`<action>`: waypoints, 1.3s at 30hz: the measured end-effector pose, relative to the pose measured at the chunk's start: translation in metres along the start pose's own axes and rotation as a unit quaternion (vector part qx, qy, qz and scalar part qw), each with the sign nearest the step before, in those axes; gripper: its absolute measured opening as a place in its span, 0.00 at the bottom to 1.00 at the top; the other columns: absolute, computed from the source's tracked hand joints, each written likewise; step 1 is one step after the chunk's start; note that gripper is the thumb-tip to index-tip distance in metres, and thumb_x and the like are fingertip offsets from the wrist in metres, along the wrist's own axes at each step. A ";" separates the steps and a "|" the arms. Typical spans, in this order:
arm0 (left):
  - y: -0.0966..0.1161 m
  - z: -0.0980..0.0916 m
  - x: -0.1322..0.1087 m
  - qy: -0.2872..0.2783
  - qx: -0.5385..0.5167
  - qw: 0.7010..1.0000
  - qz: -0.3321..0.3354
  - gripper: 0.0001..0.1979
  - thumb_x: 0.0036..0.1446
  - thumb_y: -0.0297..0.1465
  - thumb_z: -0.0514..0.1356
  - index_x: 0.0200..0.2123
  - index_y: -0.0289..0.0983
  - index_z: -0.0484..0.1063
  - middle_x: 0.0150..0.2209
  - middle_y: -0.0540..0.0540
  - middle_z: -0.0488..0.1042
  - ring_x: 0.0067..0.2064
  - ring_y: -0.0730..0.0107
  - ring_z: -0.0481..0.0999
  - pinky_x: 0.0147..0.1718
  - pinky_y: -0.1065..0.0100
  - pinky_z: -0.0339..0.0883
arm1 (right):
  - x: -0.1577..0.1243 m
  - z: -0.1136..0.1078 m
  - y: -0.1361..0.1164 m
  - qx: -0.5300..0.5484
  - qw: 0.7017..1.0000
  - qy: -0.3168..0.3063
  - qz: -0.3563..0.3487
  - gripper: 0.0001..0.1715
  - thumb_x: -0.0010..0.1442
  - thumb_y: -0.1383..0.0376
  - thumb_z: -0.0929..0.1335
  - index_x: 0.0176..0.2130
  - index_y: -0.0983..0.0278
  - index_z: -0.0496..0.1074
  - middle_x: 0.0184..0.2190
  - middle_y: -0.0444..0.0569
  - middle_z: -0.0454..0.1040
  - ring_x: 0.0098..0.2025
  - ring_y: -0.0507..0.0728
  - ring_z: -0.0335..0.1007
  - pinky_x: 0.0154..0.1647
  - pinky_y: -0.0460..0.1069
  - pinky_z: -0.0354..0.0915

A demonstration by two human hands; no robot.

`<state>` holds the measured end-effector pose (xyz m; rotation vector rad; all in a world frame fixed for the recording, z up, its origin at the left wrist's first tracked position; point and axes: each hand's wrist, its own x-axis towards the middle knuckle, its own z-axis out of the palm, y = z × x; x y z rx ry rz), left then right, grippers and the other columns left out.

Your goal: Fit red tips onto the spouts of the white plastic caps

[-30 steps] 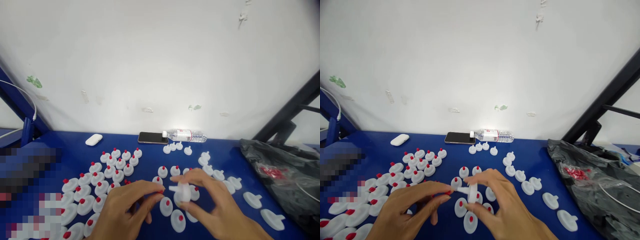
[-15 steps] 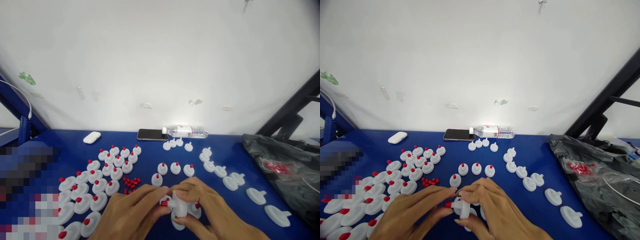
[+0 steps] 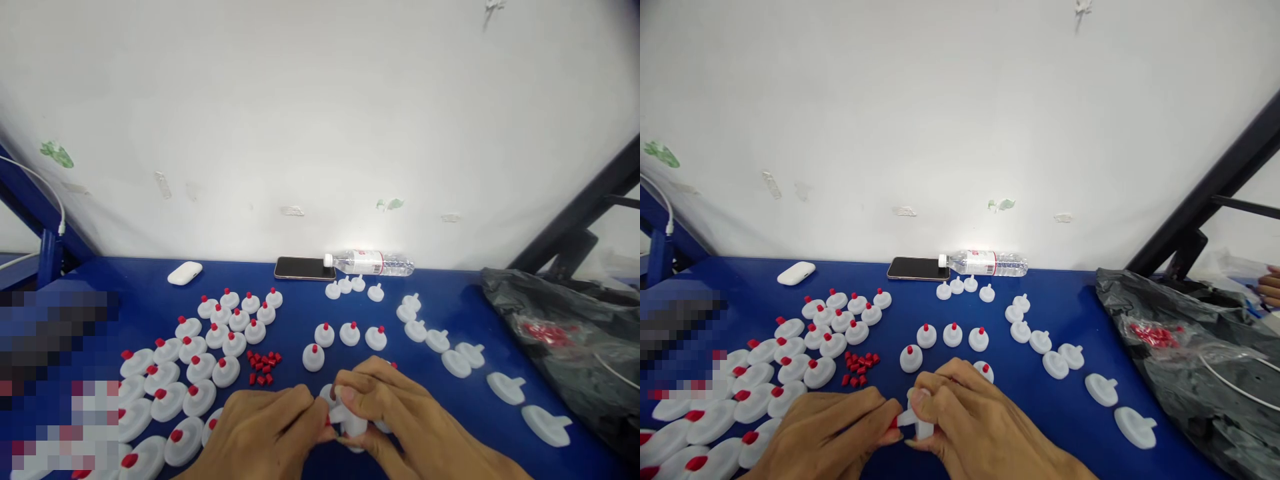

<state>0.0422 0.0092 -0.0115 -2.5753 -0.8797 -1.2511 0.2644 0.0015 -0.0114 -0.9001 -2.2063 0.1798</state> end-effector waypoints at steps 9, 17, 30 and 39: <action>-0.019 -0.003 0.011 -0.052 -0.042 0.993 -0.093 0.12 0.71 0.25 0.59 0.52 0.45 0.75 0.43 0.51 0.81 0.36 0.75 0.83 0.33 0.73 0.75 | 0.012 -0.028 0.032 -0.073 0.997 0.026 0.003 0.15 0.72 0.61 0.67 0.57 0.54 0.69 0.55 0.46 0.81 0.56 0.57 0.78 0.58 0.54 0.73; -0.019 -0.014 0.016 -0.165 0.044 0.985 -0.031 0.13 0.67 0.24 0.53 0.32 0.41 0.72 0.34 0.45 0.78 0.37 0.58 0.77 0.23 0.63 0.71 | 0.013 -0.052 0.074 -0.250 0.957 0.083 0.120 0.13 0.76 0.58 0.61 0.49 0.56 0.74 0.45 0.48 0.82 0.46 0.60 0.78 0.50 0.57 0.70; -0.074 -0.025 0.009 -0.195 0.128 0.970 -0.066 0.14 0.69 0.27 0.52 0.39 0.40 0.79 0.38 0.44 0.79 0.41 0.55 0.73 0.31 0.59 0.70 | -0.005 -0.059 0.121 -0.334 0.906 -0.113 0.235 0.08 0.61 0.56 0.74 0.36 0.55 0.82 0.27 0.43 0.82 0.31 0.62 0.79 0.34 0.55 0.64; -0.078 -0.014 0.006 -0.269 0.091 0.953 -0.105 0.07 0.66 0.32 0.65 0.40 0.41 0.84 0.38 0.43 0.80 0.43 0.55 0.75 0.38 0.57 0.73 | 0.001 -0.058 0.105 -0.264 0.928 -0.124 0.234 0.10 0.60 0.56 0.74 0.42 0.54 0.82 0.39 0.45 0.85 0.38 0.62 0.82 0.38 0.55 0.74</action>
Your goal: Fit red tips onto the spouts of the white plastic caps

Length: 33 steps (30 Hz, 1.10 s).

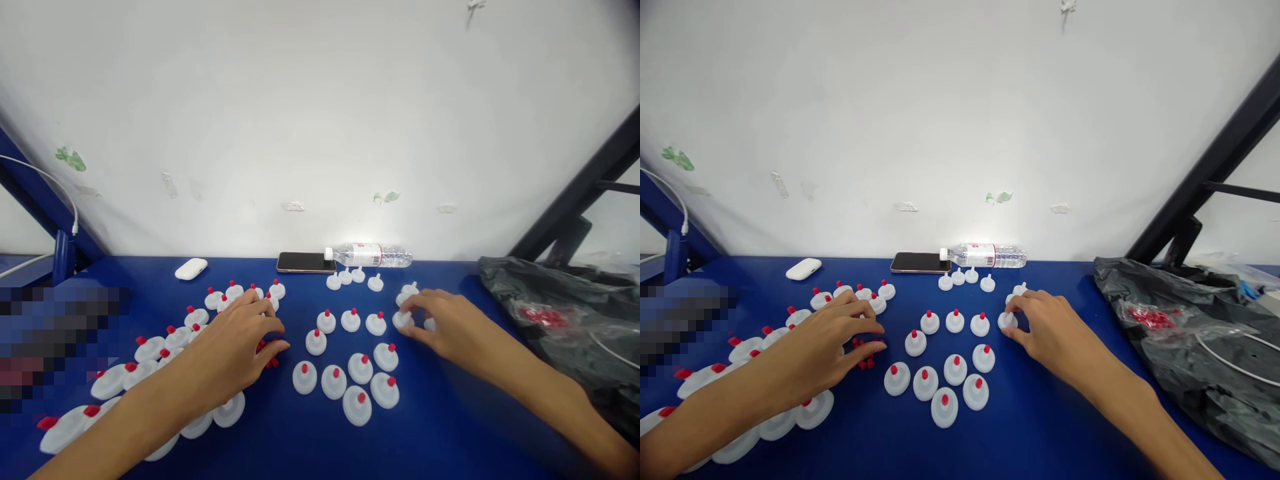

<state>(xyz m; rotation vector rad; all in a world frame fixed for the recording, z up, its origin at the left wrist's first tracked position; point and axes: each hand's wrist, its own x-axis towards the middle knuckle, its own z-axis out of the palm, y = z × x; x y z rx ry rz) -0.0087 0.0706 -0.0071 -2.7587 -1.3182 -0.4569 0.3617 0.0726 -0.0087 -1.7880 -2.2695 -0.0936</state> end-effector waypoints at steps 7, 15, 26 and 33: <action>-0.002 0.003 0.007 -0.062 -0.019 0.997 -0.030 0.06 0.65 0.29 0.66 0.38 0.40 0.85 0.39 0.44 0.81 0.45 0.55 0.75 0.41 0.57 0.73 | -0.003 -0.016 -0.018 0.080 0.996 0.038 0.001 0.16 0.67 0.51 0.69 0.49 0.55 0.79 0.40 0.44 0.85 0.38 0.58 0.83 0.33 0.51 0.74; 0.003 0.004 0.006 -0.093 -0.046 0.994 -0.042 0.10 0.68 0.27 0.62 0.47 0.38 0.83 0.44 0.42 0.80 0.49 0.53 0.74 0.47 0.53 0.74 | -0.008 -0.012 -0.039 0.127 0.984 0.113 -0.059 0.19 0.71 0.50 0.67 0.58 0.51 0.73 0.50 0.44 0.80 0.50 0.59 0.79 0.50 0.56 0.75; 0.002 0.003 0.013 -0.102 0.003 0.993 -0.059 0.13 0.72 0.25 0.57 0.51 0.35 0.81 0.48 0.39 0.79 0.51 0.52 0.75 0.49 0.51 0.75 | -0.012 0.000 -0.048 0.109 0.979 0.134 -0.109 0.17 0.72 0.53 0.67 0.57 0.53 0.72 0.48 0.46 0.82 0.51 0.62 0.79 0.49 0.61 0.76; -0.007 0.007 0.012 -0.108 0.063 0.991 -0.043 0.17 0.70 0.18 0.54 0.51 0.36 0.80 0.48 0.41 0.78 0.50 0.55 0.75 0.44 0.56 0.75 | -0.014 -0.001 -0.054 0.106 0.972 0.135 -0.160 0.18 0.73 0.58 0.67 0.59 0.58 0.73 0.49 0.46 0.83 0.50 0.61 0.80 0.53 0.62 0.76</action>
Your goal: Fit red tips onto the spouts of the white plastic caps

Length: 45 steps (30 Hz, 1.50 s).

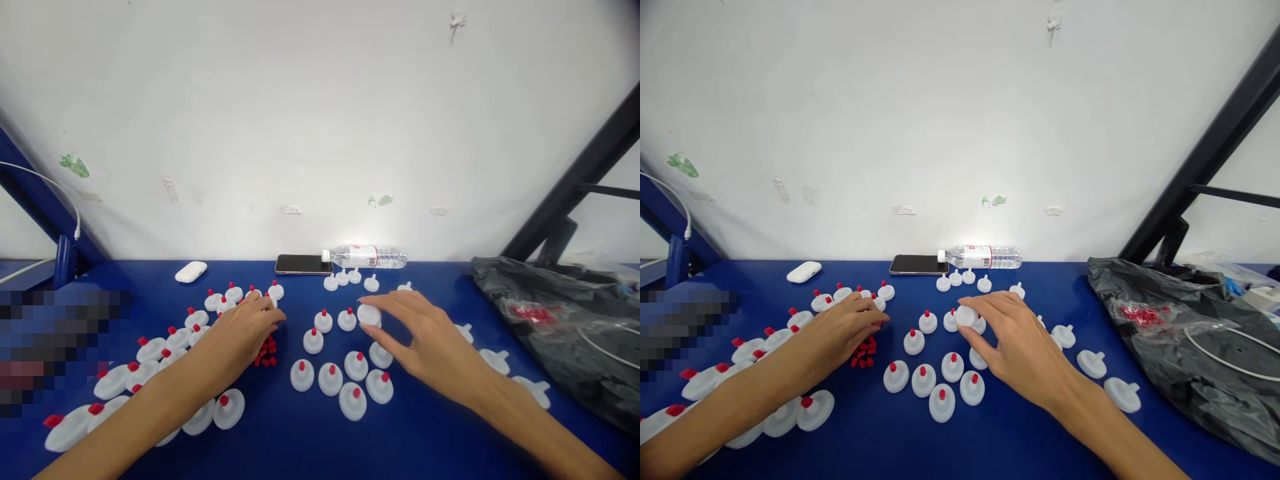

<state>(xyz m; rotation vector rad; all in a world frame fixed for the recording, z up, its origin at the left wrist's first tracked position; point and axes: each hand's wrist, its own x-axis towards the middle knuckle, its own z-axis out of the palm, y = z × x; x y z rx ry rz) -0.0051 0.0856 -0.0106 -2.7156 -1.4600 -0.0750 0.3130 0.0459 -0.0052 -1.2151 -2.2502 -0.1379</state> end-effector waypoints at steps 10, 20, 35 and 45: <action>-0.008 0.004 -0.002 0.004 0.089 0.995 0.046 0.22 0.55 0.09 0.56 0.42 0.37 0.80 0.48 0.40 0.77 0.49 0.52 0.71 0.41 0.58 0.70 | 0.001 0.000 -0.005 0.012 0.999 0.005 -0.030 0.18 0.72 0.61 0.68 0.58 0.61 0.74 0.46 0.47 0.83 0.48 0.59 0.79 0.55 0.60 0.75; -0.009 -0.001 -0.009 0.011 0.128 0.991 0.041 0.27 0.52 0.07 0.52 0.46 0.35 0.79 0.50 0.37 0.75 0.49 0.51 0.70 0.39 0.57 0.69 | 0.000 0.000 -0.007 0.019 0.999 0.016 -0.031 0.18 0.72 0.62 0.68 0.60 0.61 0.73 0.50 0.48 0.82 0.51 0.59 0.78 0.53 0.59 0.75; 0.000 -0.003 -0.007 0.088 0.035 0.995 0.044 0.14 0.65 0.17 0.53 0.36 0.34 0.77 0.40 0.38 0.77 0.44 0.50 0.71 0.34 0.60 0.65 | 0.000 0.001 -0.007 0.023 0.999 0.010 -0.038 0.18 0.72 0.62 0.68 0.59 0.61 0.73 0.49 0.50 0.82 0.50 0.60 0.79 0.53 0.60 0.75; 0.043 -0.023 -0.014 0.250 -0.266 0.931 0.013 0.11 0.69 0.30 0.56 0.47 0.43 0.79 0.40 0.50 0.82 0.38 0.71 0.78 0.29 0.71 0.68 | -0.003 0.004 -0.016 0.032 0.998 0.046 -0.041 0.22 0.71 0.60 0.69 0.62 0.61 0.72 0.50 0.55 0.77 0.47 0.60 0.77 0.46 0.60 0.79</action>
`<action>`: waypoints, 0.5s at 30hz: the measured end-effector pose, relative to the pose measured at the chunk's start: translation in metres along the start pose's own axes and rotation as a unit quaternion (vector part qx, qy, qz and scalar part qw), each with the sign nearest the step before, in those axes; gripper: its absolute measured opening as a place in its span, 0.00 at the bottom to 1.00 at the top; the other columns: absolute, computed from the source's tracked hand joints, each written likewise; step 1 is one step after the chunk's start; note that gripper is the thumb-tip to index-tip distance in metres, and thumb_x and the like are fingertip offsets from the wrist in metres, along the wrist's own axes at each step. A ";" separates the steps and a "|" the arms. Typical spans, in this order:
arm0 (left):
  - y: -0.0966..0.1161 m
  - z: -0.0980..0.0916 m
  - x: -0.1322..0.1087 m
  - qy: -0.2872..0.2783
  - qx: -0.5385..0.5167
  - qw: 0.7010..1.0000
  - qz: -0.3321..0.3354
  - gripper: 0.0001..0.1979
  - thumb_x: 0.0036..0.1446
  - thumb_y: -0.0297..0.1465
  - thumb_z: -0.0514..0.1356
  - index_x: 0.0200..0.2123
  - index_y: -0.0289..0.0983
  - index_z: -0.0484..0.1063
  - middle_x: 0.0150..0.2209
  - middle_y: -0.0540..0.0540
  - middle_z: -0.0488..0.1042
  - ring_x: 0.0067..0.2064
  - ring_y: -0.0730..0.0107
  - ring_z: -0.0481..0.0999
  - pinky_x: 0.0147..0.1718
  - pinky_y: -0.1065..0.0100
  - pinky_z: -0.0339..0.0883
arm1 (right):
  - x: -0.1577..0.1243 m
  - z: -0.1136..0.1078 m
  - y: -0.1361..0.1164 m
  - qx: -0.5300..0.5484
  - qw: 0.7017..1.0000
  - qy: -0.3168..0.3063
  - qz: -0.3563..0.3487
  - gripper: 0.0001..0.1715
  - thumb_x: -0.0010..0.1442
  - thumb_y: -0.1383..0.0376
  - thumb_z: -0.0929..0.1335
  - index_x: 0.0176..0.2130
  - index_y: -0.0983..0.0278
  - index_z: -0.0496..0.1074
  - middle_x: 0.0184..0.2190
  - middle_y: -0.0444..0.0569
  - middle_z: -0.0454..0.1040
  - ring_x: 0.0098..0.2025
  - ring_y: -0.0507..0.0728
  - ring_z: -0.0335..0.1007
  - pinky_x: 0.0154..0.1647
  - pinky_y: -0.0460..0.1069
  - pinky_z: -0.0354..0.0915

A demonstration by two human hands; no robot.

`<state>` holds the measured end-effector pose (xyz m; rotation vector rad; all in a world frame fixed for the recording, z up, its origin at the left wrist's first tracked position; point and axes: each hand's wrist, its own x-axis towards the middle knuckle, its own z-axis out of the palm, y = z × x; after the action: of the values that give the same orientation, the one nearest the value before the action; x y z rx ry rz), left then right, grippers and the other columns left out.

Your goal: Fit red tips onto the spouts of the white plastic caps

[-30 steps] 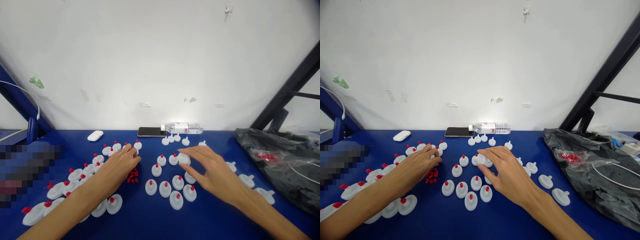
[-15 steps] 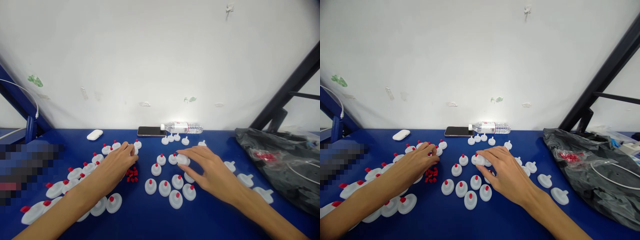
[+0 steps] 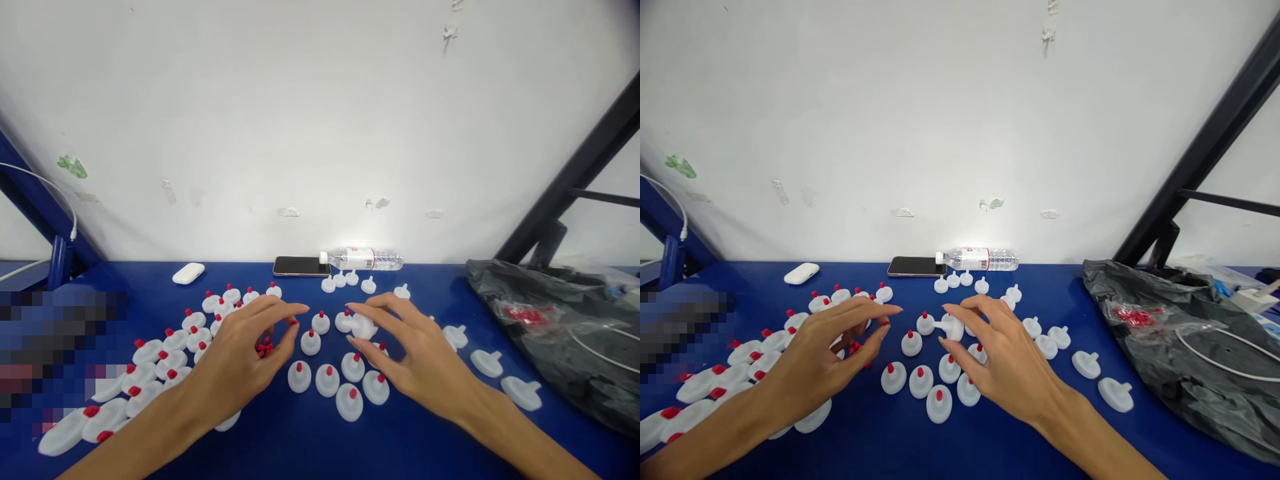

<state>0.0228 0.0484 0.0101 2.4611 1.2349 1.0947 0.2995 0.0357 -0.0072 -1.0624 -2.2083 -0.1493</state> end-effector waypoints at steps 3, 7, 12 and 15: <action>0.010 0.003 -0.002 0.008 -0.066 0.997 -0.034 0.11 0.70 0.33 0.58 0.44 0.46 0.82 0.39 0.54 0.84 0.30 0.77 0.78 0.24 0.75 0.67 | 0.000 0.002 -0.005 0.019 0.999 0.017 -0.043 0.24 0.71 0.60 0.70 0.63 0.60 0.70 0.48 0.53 0.78 0.47 0.59 0.76 0.47 0.59 0.78; 0.019 0.007 -0.005 0.004 -0.112 0.990 -0.081 0.07 0.66 0.36 0.64 0.39 0.49 0.84 0.33 0.57 0.86 0.24 0.77 0.78 0.21 0.75 0.68 | 0.000 0.005 -0.013 0.040 0.996 0.038 -0.066 0.24 0.68 0.60 0.73 0.60 0.60 0.71 0.48 0.52 0.79 0.47 0.58 0.77 0.46 0.57 0.75; 0.024 0.012 -0.012 0.017 -0.130 0.988 -0.084 0.06 0.63 0.36 0.66 0.38 0.53 0.85 0.32 0.60 0.86 0.25 0.77 0.79 0.23 0.75 0.68 | 0.002 0.008 -0.019 0.062 0.994 0.044 -0.072 0.22 0.68 0.60 0.73 0.59 0.62 0.71 0.44 0.46 0.83 0.41 0.54 0.78 0.51 0.56 0.72; 0.026 0.014 -0.015 0.028 -0.130 0.988 -0.080 0.05 0.63 0.36 0.67 0.38 0.54 0.85 0.32 0.61 0.86 0.25 0.78 0.79 0.23 0.76 0.66 | 0.001 0.007 -0.020 0.067 0.994 0.050 -0.073 0.22 0.68 0.59 0.74 0.59 0.62 0.72 0.43 0.44 0.83 0.39 0.53 0.78 0.51 0.56 0.71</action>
<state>0.0423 0.0229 0.0040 2.1145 1.1961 1.2041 0.2802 0.0259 -0.0085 -0.8032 -2.1720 -0.1156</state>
